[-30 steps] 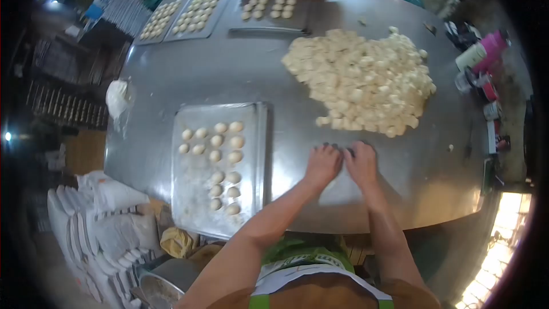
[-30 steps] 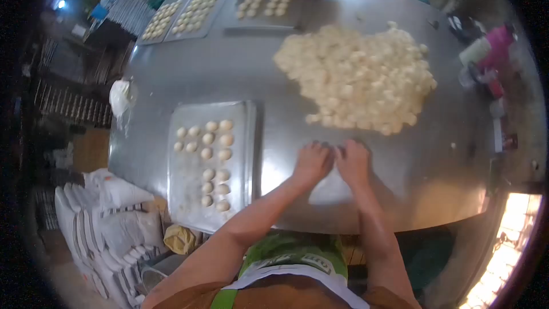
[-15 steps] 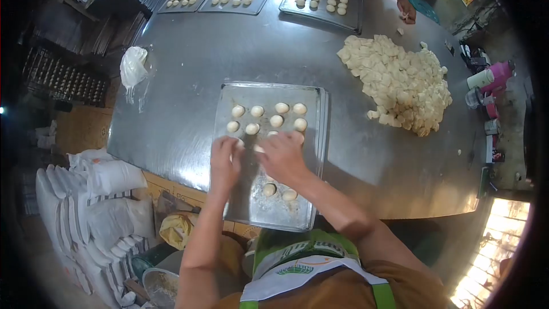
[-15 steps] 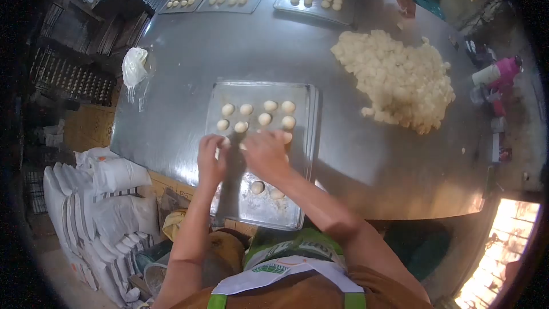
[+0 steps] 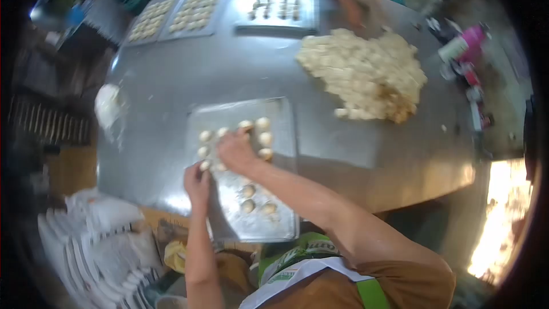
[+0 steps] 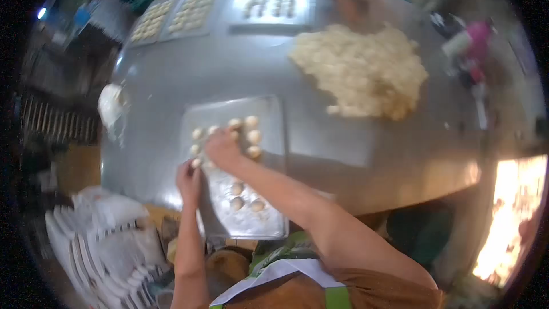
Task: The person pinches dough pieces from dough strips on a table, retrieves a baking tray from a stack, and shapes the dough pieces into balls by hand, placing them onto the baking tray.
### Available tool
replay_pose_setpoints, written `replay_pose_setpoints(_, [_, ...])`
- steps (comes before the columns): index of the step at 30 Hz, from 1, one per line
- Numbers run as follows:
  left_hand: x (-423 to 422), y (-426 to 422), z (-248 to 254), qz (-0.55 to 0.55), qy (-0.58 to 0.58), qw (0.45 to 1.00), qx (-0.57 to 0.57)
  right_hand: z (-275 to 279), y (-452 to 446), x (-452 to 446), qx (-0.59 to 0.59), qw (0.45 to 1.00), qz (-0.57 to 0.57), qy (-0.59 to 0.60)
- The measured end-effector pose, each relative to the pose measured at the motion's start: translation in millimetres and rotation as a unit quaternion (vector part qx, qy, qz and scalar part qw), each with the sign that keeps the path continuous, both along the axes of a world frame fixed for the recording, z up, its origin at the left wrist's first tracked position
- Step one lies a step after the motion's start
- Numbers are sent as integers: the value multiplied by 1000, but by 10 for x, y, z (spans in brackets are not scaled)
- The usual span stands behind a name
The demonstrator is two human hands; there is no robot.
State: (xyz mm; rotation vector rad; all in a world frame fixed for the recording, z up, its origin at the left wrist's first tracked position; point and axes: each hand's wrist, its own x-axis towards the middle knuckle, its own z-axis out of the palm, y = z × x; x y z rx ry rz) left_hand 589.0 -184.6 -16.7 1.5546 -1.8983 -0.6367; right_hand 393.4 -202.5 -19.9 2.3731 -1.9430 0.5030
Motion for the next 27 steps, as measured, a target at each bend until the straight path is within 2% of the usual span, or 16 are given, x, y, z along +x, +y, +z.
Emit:
replay_pose_setpoints(2, [5,56,-9,19,13,998,-58,283,183,-243,-82,988,33,-124])
replay_pose_setpoints(3, [-20,115,-27,52,26,992,-113,392,304,-439,-84,989,18,-123])
replay_pose_setpoints(5, [-240,315,281,90,19,992,-87,508,632,-963,-119,961,16,-250])
replay_pose_setpoints(7, [-636,466,524,136,6,989,-60,204,928,-1787,-100,981,-56,-157])
replay_pose_setpoints(9, [-1253,558,645,29,49,998,-16,111,1167,-2659,-116,966,-168,-158])
replay_pose_setpoints(11, [-2126,563,667,-131,52,989,-44,44,1323,-3324,-133,949,-257,-125])
replay_pose_setpoints(13, [-3061,453,471,-266,48,960,-70,-11,1405,-3541,-131,946,-247,-164])
replay_pose_setpoints(14, [-3516,416,383,-288,43,956,-32,-29,1423,-3631,-129,943,-232,-201])
replay_pose_setpoints(16, [-4206,358,-38,-326,18,941,-87,-41,1642,-3653,-119,936,-227,-241])
replay_pose_setpoints(18, [-4351,404,-254,-324,17,944,-63,79,1984,-3559,-70,888,-235,-388])
replay_pose_setpoints(20, [-4460,487,-314,-311,11,950,-14,-164,2559,-3442,-31,847,-286,-448])
replay_pose_setpoints(22, [-4153,762,-180,-349,38,935,45,-339,3279,-3383,18,863,-294,-410])
replay_pose_setpoints(23, [-3905,1005,-126,-345,42,937,29,-349,3637,-3308,35,850,-332,-409])
replay_pose_setpoints(25, [-3224,1436,-202,-413,-53,909,28,-265,4168,-3023,50,825,-387,-408])
replay_pose_setpoints(26, [-3065,1527,-218,-458,-115,881,14,-232,4307,-2936,48,867,-391,-305])
replay_pose_setpoints(27, [-3059,1492,-312,-468,-108,877,7,-219,4388,-2890,49,900,-386,-197])
